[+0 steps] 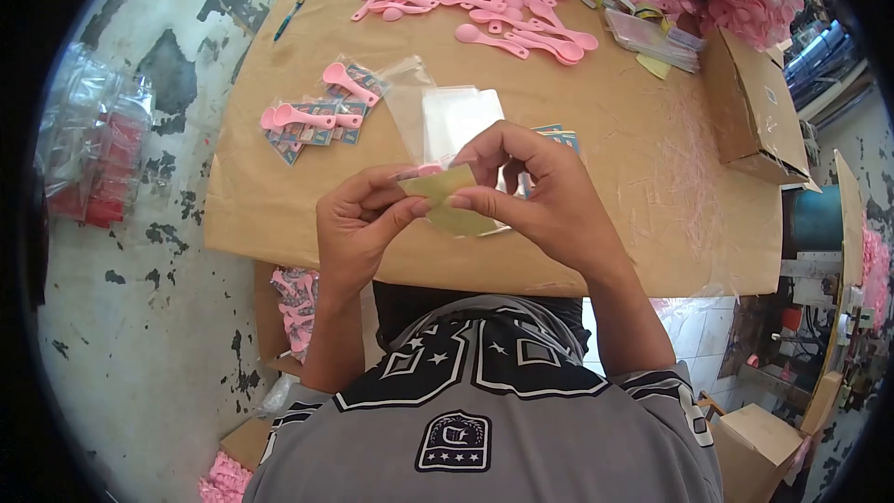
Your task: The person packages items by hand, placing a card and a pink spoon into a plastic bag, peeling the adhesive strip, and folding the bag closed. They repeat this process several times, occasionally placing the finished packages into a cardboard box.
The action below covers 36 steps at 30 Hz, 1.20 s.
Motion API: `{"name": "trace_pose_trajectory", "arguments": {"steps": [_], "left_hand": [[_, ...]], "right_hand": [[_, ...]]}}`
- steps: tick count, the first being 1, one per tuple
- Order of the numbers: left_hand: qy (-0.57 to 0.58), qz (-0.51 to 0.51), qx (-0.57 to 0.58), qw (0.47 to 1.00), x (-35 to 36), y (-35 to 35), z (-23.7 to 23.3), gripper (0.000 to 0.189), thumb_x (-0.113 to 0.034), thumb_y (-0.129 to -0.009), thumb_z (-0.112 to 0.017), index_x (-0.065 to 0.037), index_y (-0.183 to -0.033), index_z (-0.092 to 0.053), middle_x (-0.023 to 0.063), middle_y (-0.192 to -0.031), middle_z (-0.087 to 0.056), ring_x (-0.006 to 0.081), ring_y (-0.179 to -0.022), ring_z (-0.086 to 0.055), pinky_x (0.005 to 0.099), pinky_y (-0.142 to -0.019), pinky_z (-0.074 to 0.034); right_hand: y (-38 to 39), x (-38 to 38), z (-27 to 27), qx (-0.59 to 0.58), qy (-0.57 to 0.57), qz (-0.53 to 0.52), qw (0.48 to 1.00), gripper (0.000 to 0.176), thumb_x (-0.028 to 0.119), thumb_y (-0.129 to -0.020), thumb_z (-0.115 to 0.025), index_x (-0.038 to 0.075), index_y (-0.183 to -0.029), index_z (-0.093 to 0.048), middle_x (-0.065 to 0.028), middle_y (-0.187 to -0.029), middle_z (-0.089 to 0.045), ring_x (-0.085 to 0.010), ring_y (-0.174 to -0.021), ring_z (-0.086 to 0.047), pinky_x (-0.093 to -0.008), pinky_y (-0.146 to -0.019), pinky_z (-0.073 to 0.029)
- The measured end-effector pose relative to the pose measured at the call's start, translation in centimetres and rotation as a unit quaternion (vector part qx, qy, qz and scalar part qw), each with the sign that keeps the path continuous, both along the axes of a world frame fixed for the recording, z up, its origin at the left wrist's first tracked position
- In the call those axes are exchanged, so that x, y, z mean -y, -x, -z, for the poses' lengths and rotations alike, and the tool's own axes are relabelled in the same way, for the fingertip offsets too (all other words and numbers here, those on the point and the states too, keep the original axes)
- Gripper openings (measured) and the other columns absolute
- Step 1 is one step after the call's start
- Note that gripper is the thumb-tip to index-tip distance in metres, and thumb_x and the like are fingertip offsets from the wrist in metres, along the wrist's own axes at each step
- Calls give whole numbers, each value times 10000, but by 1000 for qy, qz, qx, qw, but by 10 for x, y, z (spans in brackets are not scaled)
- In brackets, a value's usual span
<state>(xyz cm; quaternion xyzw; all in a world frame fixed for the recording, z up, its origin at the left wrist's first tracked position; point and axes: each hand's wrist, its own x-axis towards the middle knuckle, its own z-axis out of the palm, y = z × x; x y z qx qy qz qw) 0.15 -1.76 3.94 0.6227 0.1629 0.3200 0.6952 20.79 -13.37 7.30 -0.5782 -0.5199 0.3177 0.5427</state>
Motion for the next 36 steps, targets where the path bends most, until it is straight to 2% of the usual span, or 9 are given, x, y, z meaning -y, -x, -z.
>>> {"name": "trace_pose_trajectory", "arguments": {"steps": [4, 7, 11, 15, 17, 20, 26, 29, 36], "left_hand": [[-177, -143, 20, 974, -17, 17, -2, 314, 109, -953, -694, 68, -1263, -669, 200, -1196, -757, 196, -1053, -743, 274, -917, -593], [-309, -271, -10, 911, -46, 39, -4, 327, 159, -942, -642, 60, -1253, -668, 209, -1293, -720, 233, -1192, -705, 311, -1012, -568], [-338, -283, -109, 891, -65, 47, -10, 423, 173, -907, -515, 31, -1287, -638, 176, -1441, -634, 238, -1365, -585, 408, -1168, -436], [-298, -270, -125, 907, -43, 24, 21, 307, 15, -930, -611, -14, -1227, -685, 78, -1136, -701, 204, -1092, -656, 330, -912, -516], [-319, -209, -228, 896, -29, -1, 22, 264, -57, -934, -699, -30, -1197, -702, 86, -1072, -692, 225, -1036, -657, 356, -867, -513], [-410, -183, -238, 861, -24, -37, 30, 219, -122, -910, -764, -32, -1104, -714, 116, -989, -659, 289, -960, -631, 411, -869, -498], [-432, -173, -257, 847, -31, -47, 50, 162, -111, -887, -772, -34, -1014, -708, 113, -989, -647, 324, -962, -596, 444, -881, -473], [-437, -187, -245, 845, -27, -48, 51, 138, -96, -884, -767, -31, -992, -712, 105, -997, -648, 322, -965, -594, 449, -876, -469], [-436, -193, -238, 846, -26, -40, 50, 114, -84, -890, -766, -26, -978, -721, 108, -1004, -667, 325, -989, -612, 434, -903, -475]], "right_hand": [[-11, 5, -2, 227, -15, 102, 968, 148, 77, -878, -827, 34, -957, -709, -20, -876, -707, -93, -761, -621, -271, -645, -446], [-31, 21, -7, 229, 13, 223, 948, 113, 73, -919, -780, 10, -962, -696, -65, -888, -703, -155, -752, -630, -311, -659, -475], [-57, 44, 3, 262, 67, 329, 905, 195, 185, -941, -784, 15, -970, -693, -78, -868, -687, -172, -744, -624, -325, -655, -478], [-54, 56, 26, 202, 188, 308, 911, 370, 340, -907, -827, 12, -938, -657, -96, -830, -658, -187, -727, -610, -338, -656, -483], [-48, 54, 41, 201, 219, 286, 911, 435, 393, -886, -844, 11, -914, -637, -102, -819, -646, -192, -715, -604, -344, -652, -486], [-46, 48, 46, 189, 258, 285, 904, 441, 386, -880, -854, 13, -879, -618, -90, -788, -645, -176, -681, -595, -340, -637, -487], [-68, 56, 68, 44, 177, 251, 951, 360, 297, -920, -827, -3, -863, -634, -71, -744, -673, -121, -672, -596, -310, -621, -481], [-66, 58, 65, 67, 194, 257, 944, 277, 231, -960, -779, -14, -893, -667, -69, -765, -691, -110, -703, -615, -298, -645, -494], [-63, 51, 54, 28, -9, 322, 946, 142, 135, -1041, -667, 4, -1083, -704, -41, -884, -705, -82, -763, -624, -254, -717, -507]]}}
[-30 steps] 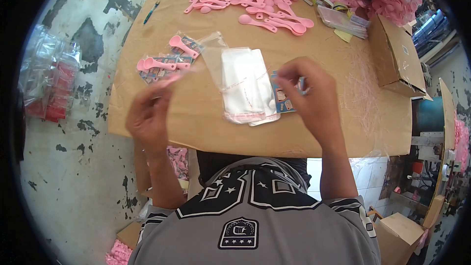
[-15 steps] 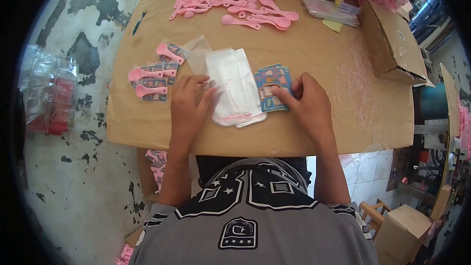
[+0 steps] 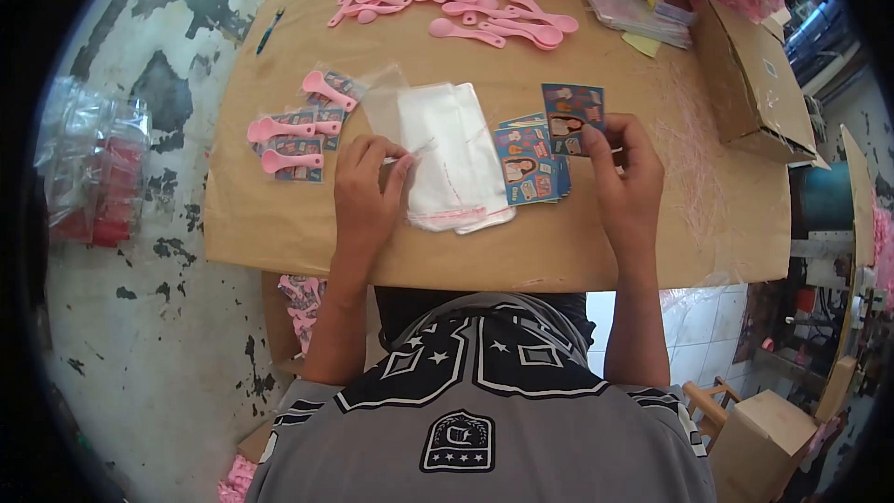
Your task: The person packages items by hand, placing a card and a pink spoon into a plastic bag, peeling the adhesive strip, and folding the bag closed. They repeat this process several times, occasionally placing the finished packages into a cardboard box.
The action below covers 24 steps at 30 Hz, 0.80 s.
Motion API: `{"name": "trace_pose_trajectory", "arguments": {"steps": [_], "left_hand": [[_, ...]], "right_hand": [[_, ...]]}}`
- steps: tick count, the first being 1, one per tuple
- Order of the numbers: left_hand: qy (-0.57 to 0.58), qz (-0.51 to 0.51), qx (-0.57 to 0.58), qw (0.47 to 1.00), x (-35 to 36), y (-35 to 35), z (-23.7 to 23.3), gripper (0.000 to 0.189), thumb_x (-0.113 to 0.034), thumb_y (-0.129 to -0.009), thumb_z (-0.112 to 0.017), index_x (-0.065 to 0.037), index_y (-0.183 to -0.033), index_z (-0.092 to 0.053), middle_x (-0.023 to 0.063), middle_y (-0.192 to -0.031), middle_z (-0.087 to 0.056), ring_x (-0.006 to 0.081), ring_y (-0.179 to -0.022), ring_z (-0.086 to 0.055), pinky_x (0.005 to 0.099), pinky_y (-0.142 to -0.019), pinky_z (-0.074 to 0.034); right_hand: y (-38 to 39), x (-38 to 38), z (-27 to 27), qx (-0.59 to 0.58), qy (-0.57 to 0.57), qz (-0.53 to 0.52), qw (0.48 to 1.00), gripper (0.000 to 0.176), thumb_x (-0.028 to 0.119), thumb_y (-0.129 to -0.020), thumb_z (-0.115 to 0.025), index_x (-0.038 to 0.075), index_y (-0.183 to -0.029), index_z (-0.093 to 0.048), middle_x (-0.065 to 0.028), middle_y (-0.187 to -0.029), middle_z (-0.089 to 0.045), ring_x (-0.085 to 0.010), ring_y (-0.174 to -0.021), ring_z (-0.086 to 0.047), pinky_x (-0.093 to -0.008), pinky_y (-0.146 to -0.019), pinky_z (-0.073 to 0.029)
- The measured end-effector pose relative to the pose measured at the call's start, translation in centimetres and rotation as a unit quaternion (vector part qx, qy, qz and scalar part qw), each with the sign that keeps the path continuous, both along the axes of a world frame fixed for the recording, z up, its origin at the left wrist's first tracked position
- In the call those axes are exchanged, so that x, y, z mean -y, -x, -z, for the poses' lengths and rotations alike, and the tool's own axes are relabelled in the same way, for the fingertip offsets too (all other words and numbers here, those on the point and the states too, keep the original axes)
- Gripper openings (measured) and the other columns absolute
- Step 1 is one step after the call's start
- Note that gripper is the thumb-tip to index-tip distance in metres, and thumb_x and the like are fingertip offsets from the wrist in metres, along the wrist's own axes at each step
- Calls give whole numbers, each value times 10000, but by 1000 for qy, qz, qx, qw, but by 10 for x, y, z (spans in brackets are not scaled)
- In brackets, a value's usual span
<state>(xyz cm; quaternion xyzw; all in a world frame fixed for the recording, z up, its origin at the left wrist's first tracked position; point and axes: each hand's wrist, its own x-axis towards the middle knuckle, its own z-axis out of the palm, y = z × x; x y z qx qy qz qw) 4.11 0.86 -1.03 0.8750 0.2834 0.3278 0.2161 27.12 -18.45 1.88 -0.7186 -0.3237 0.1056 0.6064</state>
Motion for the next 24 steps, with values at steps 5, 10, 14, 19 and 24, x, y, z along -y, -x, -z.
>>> {"name": "trace_pose_trajectory", "arguments": {"steps": [5, 10, 14, 19, 24], "left_hand": [[-41, 9, 76, 996, 9, 7, -17, 126, -43, -891, -768, -28, -1016, -759, 101, -1079, -724, 299, -1016, -652, 402, -911, -503], [-26, 30, 129, 991, 22, 16, -33, 152, -3, -872, -783, -23, -1023, -778, 102, -1054, -761, 276, -934, -679, 369, -829, -537], [-107, 77, 104, 986, 38, 20, -44, 203, 11, -825, -815, -52, -1016, -793, 82, -1056, -778, 255, -903, -679, 356, -810, -537], [-139, 173, 84, 971, 52, 25, -37, 259, -111, -810, -854, -58, -1055, -786, 75, -1156, -751, 242, -896, -651, 362, -780, -524], [370, 69, 313, 872, 60, 19, -14, 510, -325, -1021, -725, 8, -1372, -565, 151, -1292, -638, 210, -1093, -636, 354, -930, -543]], "right_hand": [[22, -7, -23, -50, -80, -64, 993, 122, 66, -1047, -622, 13, -1100, -718, -23, -926, -672, -58, -791, -596, -223, -691, -473], [35, -21, -12, 12, -20, -154, 988, 160, 114, -1020, -659, -27, -987, -729, -23, -889, -636, -69, -753, -556, -248, -654, -427], [56, -40, -14, -49, 28, -201, 978, 305, 263, -1029, -691, -34, -963, -718, -31, -837, -626, -84, -732, -531, -276, -647, -421], [57, -55, -16, -115, 85, -226, 964, 342, 311, -1003, -742, -22, -932, -711, -34, -811, -640, -71, -717, -526, -282, -622, -414], [52, -54, -26, -34, -5, -206, 978, 216, 218, -978, -764, 8, -942, -728, -38, -840, -660, -85, -733, -558, -277, -636, -426]]}}
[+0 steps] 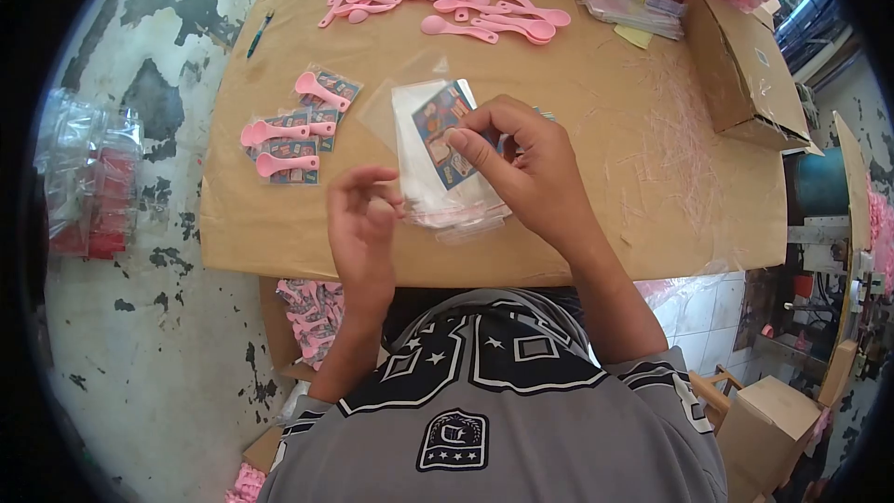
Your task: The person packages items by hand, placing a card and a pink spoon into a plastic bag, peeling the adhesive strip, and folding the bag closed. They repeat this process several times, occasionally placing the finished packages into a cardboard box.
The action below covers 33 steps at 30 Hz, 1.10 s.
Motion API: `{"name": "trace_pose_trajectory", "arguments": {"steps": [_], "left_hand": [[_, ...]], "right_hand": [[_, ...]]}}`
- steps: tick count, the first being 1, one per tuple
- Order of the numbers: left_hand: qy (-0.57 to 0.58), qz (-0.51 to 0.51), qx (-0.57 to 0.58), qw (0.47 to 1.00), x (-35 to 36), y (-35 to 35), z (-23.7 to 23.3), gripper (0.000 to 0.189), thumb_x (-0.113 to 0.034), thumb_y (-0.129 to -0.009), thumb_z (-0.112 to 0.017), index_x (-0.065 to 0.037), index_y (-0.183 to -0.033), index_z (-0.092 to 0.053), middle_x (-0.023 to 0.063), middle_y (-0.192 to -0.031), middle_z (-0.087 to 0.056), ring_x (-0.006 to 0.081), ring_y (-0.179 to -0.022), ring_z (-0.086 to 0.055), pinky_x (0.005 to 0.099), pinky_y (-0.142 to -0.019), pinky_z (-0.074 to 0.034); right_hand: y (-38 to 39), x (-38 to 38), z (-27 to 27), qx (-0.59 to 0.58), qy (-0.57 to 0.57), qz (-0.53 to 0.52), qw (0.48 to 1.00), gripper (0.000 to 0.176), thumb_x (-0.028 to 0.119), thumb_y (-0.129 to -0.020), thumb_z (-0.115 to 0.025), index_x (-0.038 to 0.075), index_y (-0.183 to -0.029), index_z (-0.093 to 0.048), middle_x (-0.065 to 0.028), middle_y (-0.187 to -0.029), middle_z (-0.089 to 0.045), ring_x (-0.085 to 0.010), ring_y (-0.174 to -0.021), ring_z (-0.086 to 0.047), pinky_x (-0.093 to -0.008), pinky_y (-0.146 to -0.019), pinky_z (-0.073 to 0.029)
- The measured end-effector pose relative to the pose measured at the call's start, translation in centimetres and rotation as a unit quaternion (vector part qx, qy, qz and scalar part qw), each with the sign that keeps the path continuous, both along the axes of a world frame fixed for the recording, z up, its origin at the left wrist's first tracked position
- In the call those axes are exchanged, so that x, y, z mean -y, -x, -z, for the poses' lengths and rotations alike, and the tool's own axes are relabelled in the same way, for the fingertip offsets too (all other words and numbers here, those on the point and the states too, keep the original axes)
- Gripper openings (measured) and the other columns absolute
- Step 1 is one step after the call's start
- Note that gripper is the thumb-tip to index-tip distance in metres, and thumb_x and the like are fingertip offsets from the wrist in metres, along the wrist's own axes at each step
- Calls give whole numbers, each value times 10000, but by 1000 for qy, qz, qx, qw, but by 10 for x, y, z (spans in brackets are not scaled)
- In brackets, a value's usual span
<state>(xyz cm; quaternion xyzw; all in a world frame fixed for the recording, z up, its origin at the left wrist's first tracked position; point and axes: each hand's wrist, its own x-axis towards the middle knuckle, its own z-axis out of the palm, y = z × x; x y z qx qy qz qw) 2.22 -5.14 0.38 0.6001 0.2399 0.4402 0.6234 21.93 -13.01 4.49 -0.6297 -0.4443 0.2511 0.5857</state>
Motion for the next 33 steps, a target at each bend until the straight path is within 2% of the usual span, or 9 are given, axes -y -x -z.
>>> {"name": "trace_pose_trajectory", "arguments": {"steps": [1, 4, 5, 8, 11, 14, 15, 21, 33], "left_hand": [[101, 94, 4, 990, -9, 2, 3, 553, -350, -1081, -622, 35, -1440, -454, 151, -1322, -629, 215, -1174, -650, 382, -1024, -536], [275, 241, 9, 931, -11, -10, -5, 524, -300, -1064, -655, 38, -1422, -476, 163, -1326, -631, 262, -1240, -656, 422, -1087, -530], [318, 239, 33, 917, -6, -19, -17, 484, -212, -1069, -640, 43, -1441, -463, 191, -1272, -676, 285, -1201, -691, 440, -1075, -557], [371, 292, 39, 881, -8, -27, -22, 399, -118, -1067, -622, 49, -1412, -513, 200, -1196, -723, 288, -1135, -725, 429, -1022, -599], [368, 314, 22, 875, -13, -27, -10, 330, -81, -1056, -630, 43, -1358, -578, 197, -1186, -741, 280, -1084, -747, 400, -964, -628], [362, 229, 53, 902, -18, -27, -6, 307, -101, -1044, -662, 36, -1316, -619, 203, -1199, -738, 271, -1084, -749, 389, -936, -639], [358, 184, 58, 913, -18, -28, -8, 352, -116, -1044, -668, 31, -1355, -594, 212, -1245, -722, 266, -1121, -737, 380, -975, -626], [346, 89, 168, 919, -18, -39, -13, 398, -114, -1064, -630, 12, -1430, -537, 208, -1402, -645, 282, -1276, -660, 390, -1093, -561], [327, 113, 183, 920, -5, -45, -7, 370, -93, -1063, -618, -6, -1417, -551, 226, -1409, -633, 267, -1246, -672, 401, -989, -619]], "right_hand": [[-2, 1, -3, 44, -22, -5, 999, 191, 201, -974, -762, 15, -949, -732, -44, -851, -668, -99, -738, -571, -280, -643, -433], [-9, 0, -4, 162, -82, -31, 983, 142, 168, -959, -759, 28, -972, -743, -62, -880, -686, -151, -757, -602, -290, -673, -458], [-11, 1, -4, 198, -99, -39, 974, 132, 160, -953, -759, 31, -980, -747, -68, -889, -691, -171, -764, -611, -294, -684, -467], [-16, 2, -8, 243, -121, -30, 962, 97, 118, -940, -754, 33, -988, -756, -88, -912, -692, -217, -762, -625, -315, -691, -495], [-22, 12, -9, 211, -80, 76, 971, 173, 47, -953, -717, 45, -1124, -746, -76, -967, -701, -184, -779, -641, -300, -686, -510], [-25, 25, -3, 117, -79, 141, 980, 346, -8, -967, -669, 63, -1305, -679, -61, -1022, -696, -124, -799, -643, -281, -677, -518], [-23, 35, -7, 111, -41, 140, 983, 435, -23, -988, -644, 47, -1415, -599, -45, -1056, -688, -75, -828, -629, -260, -713, -520], [-3, 65, 16, -177, 33, 19, 983, 325, 57, -1022, -672, -10, -1336, -618, -24, -1040, -691, -54, -841, -612, -222, -744, -496], [23, 47, 9, -129, 91, 3, 988, 242, 112, -1036, -684, -22, -1238, -684, 5, -902, -704, -50, -780, -622, -218, -684, -497]]}}
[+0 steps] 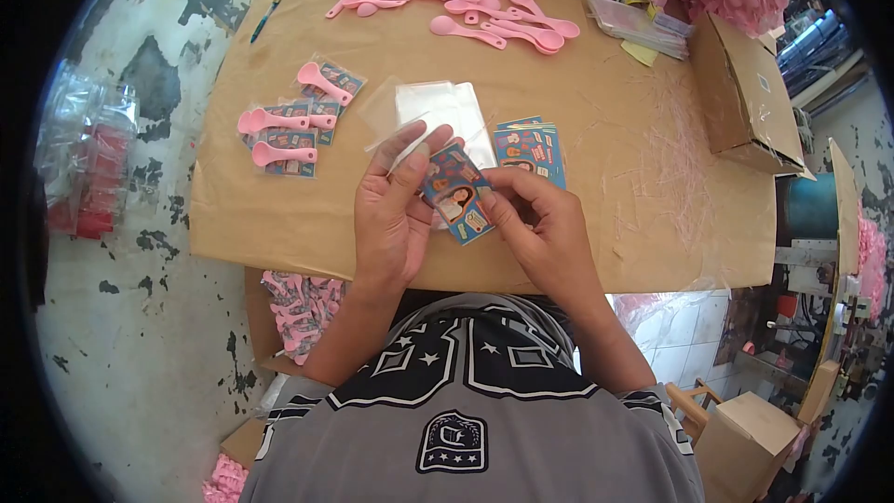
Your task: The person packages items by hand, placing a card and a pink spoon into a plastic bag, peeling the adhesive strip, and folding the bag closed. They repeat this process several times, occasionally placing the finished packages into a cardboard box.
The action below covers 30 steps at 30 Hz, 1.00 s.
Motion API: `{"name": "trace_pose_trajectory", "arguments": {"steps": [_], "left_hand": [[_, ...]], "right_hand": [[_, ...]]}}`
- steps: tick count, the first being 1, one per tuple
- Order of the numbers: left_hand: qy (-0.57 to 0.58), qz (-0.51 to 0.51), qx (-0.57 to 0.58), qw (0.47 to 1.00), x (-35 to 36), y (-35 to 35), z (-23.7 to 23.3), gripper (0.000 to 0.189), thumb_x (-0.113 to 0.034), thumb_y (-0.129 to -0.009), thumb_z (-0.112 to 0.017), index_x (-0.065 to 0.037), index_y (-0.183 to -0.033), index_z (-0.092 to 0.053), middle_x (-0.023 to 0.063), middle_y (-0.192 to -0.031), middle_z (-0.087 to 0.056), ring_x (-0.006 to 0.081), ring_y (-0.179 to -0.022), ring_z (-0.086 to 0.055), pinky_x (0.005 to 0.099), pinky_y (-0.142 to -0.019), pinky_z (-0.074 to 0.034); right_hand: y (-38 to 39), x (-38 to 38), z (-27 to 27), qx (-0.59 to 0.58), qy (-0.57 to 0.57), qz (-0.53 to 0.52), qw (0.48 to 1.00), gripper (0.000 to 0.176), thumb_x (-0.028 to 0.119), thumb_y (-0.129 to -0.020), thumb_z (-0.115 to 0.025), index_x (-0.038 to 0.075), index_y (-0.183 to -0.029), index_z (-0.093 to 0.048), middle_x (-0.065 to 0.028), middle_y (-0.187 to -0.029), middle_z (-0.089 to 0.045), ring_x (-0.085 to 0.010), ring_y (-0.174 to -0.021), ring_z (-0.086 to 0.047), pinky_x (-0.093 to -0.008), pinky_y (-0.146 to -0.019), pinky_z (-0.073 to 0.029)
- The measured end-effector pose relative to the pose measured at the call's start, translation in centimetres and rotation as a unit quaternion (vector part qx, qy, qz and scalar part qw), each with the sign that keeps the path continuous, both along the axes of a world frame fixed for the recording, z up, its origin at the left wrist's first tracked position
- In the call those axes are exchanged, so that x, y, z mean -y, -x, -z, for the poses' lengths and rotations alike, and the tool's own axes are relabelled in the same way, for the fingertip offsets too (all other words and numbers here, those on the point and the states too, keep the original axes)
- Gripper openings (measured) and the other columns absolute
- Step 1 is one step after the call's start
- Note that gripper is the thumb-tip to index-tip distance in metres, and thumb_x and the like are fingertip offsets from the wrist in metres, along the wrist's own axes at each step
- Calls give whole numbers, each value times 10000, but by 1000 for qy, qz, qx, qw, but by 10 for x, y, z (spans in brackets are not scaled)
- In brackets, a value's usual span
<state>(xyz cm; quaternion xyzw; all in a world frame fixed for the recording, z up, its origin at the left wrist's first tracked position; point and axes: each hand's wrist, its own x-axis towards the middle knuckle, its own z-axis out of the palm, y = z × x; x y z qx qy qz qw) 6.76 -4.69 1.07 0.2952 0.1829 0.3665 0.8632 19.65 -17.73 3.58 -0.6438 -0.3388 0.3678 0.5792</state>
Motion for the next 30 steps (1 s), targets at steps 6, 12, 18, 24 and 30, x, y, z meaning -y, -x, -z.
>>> {"name": "trace_pose_trajectory", "arguments": {"steps": [6, 12, 18, 24, 30], "left_hand": [[-12, 9, -3, 1000, 1, 4, 6, 366, -94, -1053, -642, 24, -1391, -569, 224, -1337, -676, 260, -1179, -706, 384, -961, -630], [-15, 11, 2, 1000, 7, -1, 7, 361, -69, -1045, -646, 18, -1390, -583, 215, -1341, -678, 249, -1193, -697, 394, -998, -608], [-33, 41, -16, 999, 21, -11, 2, 375, -55, -1041, -642, -12, -1410, -587, 172, -1413, -648, 232, -1276, -646, 417, -1112, -530], [-25, 33, -8, 999, 19, -10, -1, 489, -61, -1066, -579, -58, -1541, -466, 186, -1480, -594, 277, -1334, -608, 435, -1175, -477], [-38, -5, 92, 995, 2, -17, -20, 599, -60, -1082, -524, -176, -1638, -331, 197, -1386, -632, 291, -1299, -623, 472, -1108, -536]], "right_hand": [[-2, -6, -2, -90, -33, 10, 995, 218, 85, -1014, -711, -19, -1202, -676, -24, -945, -715, -79, -798, -664, -230, -697, -542], [1, -5, 7, -109, -41, 35, 993, 182, 90, -1000, -734, 9, -1141, -652, -36, -990, -715, -97, -857, -685, -249, -725, -572], [10, -22, 17, -128, -139, 91, 978, 177, 119, -1002, -742, 6, -1114, -664, -32, -1012, -719, -77, -894, -678, -234, -727, -563], [13, -19, 16, -185, -120, 72, 973, 171, 137, -1009, -738, 0, -1083, -669, -51, -905, -729, -89, -771, -696, -231, -665, -557], [17, -11, 17, -177, -74, 69, 979, 158, 159, -997, -757, 30, -1011, -666, -32, -806, -713, -87, -662, -680, -226, -566, -521]]}}
